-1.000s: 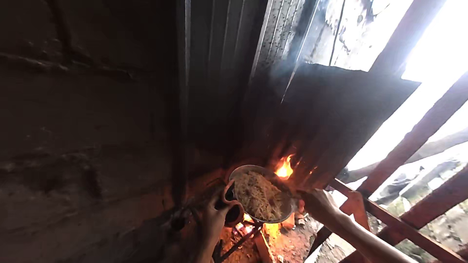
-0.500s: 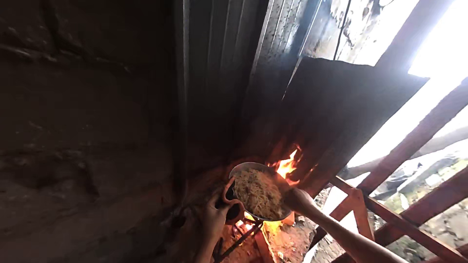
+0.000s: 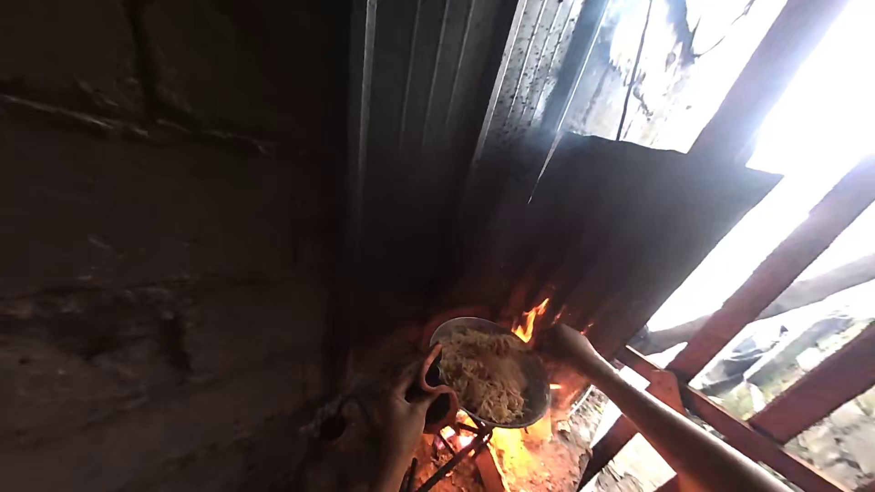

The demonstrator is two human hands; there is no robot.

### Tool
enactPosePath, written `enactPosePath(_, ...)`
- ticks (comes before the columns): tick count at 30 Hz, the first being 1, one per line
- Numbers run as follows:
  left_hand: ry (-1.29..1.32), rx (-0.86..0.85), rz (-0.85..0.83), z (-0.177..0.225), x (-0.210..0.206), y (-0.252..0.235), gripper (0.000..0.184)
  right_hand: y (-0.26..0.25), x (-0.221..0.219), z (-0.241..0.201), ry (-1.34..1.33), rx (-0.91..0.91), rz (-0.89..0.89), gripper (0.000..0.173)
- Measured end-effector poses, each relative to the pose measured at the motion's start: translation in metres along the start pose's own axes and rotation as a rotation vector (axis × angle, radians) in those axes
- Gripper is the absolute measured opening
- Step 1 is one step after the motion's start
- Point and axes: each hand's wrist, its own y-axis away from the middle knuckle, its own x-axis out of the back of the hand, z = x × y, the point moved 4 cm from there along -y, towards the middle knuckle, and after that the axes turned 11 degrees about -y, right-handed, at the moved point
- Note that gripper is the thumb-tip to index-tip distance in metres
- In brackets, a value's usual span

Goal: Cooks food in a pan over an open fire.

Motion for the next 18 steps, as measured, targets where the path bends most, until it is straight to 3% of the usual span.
enactPosePath(4,-0.002,0.015,0.005,0.003,0.002,0.001,0.045,-0.011,-0.01,-0.022,0.023,0.148,-0.013,0.044)
enactPosePath(10,-0.034,0.009,0.034,0.002,0.002,0.003,0.044,0.002,-0.063,-0.03,0.305,0.198,-0.218,0.027)
enactPosePath(15,-0.019,0.013,0.032,0.005,0.001,0.003,0.042,0.008,-0.012,-0.065,0.379,0.158,-0.087,0.031)
enactPosePath(18,-0.028,0.026,0.02,0.006,0.001,0.004,0.042,0.0,-0.037,-0.046,0.367,0.22,-0.148,0.033)
